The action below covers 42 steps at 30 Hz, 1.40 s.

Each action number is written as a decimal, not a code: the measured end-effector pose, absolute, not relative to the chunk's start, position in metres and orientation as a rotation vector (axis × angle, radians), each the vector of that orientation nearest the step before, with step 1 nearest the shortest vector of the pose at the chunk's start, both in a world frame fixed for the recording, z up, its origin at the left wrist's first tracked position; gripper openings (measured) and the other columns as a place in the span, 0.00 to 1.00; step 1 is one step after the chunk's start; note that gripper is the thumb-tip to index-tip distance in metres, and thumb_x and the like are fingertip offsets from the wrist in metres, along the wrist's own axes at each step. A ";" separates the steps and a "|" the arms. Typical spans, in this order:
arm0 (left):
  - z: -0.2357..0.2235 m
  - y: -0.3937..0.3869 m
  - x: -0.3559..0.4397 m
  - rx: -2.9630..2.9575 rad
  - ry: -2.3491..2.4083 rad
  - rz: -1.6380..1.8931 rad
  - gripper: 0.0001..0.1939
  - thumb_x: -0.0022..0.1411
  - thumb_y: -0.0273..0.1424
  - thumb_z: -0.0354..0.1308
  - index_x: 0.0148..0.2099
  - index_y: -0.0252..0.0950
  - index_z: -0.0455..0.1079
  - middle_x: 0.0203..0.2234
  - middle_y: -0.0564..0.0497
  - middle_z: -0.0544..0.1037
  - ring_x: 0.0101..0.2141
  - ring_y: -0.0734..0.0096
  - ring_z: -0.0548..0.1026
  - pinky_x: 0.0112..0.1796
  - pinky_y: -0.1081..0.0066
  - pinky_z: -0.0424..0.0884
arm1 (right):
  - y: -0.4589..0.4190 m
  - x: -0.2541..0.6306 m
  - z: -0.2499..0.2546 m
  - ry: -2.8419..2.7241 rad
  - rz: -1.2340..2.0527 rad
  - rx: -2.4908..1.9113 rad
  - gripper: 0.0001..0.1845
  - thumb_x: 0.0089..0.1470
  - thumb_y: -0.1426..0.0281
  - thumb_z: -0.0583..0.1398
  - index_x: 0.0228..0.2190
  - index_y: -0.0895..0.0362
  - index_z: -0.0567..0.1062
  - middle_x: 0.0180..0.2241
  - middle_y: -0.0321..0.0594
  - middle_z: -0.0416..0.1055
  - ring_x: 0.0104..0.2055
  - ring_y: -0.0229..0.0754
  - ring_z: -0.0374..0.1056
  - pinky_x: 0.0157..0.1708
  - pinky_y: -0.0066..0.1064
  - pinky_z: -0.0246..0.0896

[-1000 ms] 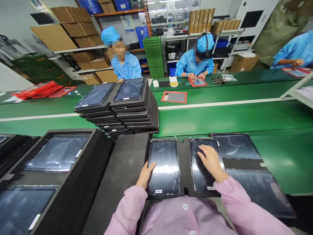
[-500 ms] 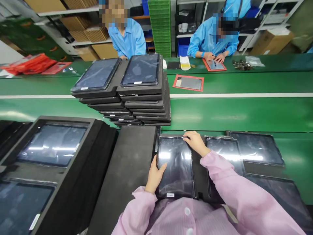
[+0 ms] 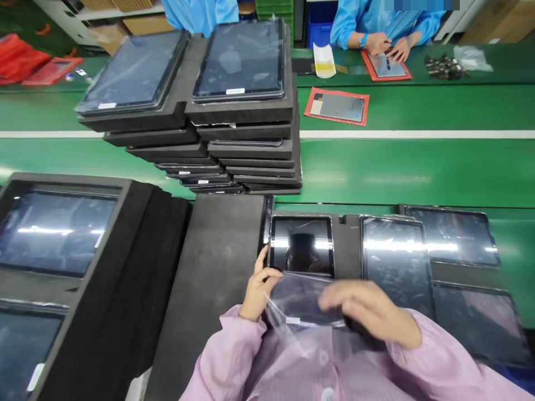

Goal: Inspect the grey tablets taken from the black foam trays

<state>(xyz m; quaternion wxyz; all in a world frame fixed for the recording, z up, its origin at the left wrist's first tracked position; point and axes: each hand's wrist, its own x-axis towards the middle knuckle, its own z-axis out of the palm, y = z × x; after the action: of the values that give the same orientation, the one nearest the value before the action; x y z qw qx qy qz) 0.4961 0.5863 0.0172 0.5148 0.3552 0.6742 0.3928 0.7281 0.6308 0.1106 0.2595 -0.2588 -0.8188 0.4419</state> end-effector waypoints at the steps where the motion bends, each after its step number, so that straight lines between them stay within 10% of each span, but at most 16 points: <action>1: 0.017 0.586 0.495 0.849 1.614 0.932 0.10 0.45 0.35 0.59 0.18 0.37 0.67 0.62 0.47 0.57 0.59 0.47 0.58 0.55 0.63 0.59 | 0.633 0.736 0.102 -2.230 1.030 -0.841 0.15 0.63 0.72 0.46 0.39 0.55 0.72 0.35 0.40 0.77 0.40 0.37 0.72 0.40 0.30 0.69; 5: 0.016 0.596 0.495 0.811 1.700 0.971 0.07 0.44 0.32 0.59 0.29 0.37 0.70 0.58 0.45 0.63 0.58 0.51 0.61 0.56 0.61 0.57 | 0.621 0.754 0.066 -2.589 0.581 -0.705 0.16 0.60 0.78 0.48 0.40 0.56 0.74 0.39 0.40 0.77 0.46 0.44 0.71 0.46 0.41 0.67; 10: 0.021 0.632 0.497 0.848 1.902 0.893 0.30 0.45 0.30 0.61 0.53 0.39 0.62 0.52 0.45 0.70 0.53 0.57 0.67 0.53 0.61 0.60 | 0.606 0.747 0.065 -2.798 0.581 -0.396 0.16 0.61 0.76 0.49 0.47 0.55 0.71 0.51 0.41 0.70 0.55 0.38 0.63 0.54 0.37 0.60; 18: 0.037 0.665 0.485 0.972 1.907 0.561 0.21 0.41 0.31 0.66 0.40 0.31 0.67 0.34 0.47 0.76 0.37 0.60 0.75 0.45 0.58 0.66 | 0.668 0.721 0.064 -2.777 0.373 -0.775 0.11 0.55 0.71 0.60 0.22 0.54 0.74 0.55 0.36 0.65 0.59 0.51 0.55 0.56 0.48 0.52; 31: 0.047 0.677 0.484 0.882 1.853 0.547 0.16 0.40 0.25 0.67 0.33 0.32 0.66 0.29 0.52 0.73 0.38 0.61 0.73 0.46 0.60 0.65 | 0.697 0.723 0.049 -1.965 0.967 -1.331 0.16 0.55 0.61 0.56 0.21 0.55 0.72 0.28 0.36 0.71 0.36 0.41 0.67 0.42 0.36 0.61; 42: 0.041 0.635 0.488 0.937 1.571 1.106 0.20 0.50 0.48 0.54 0.36 0.37 0.73 0.52 0.45 0.72 0.55 0.57 0.66 0.54 0.61 0.60 | 0.684 0.711 0.063 -1.818 1.027 -1.713 0.13 0.49 0.70 0.60 0.16 0.55 0.67 0.24 0.32 0.64 0.27 0.36 0.63 0.33 0.29 0.57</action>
<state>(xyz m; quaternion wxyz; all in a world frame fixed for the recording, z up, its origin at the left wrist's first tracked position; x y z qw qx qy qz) 0.4884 0.6354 0.0406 0.4811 0.3840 0.6444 0.4537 0.7111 0.6837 0.0631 0.2187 -0.6189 -0.6569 0.3711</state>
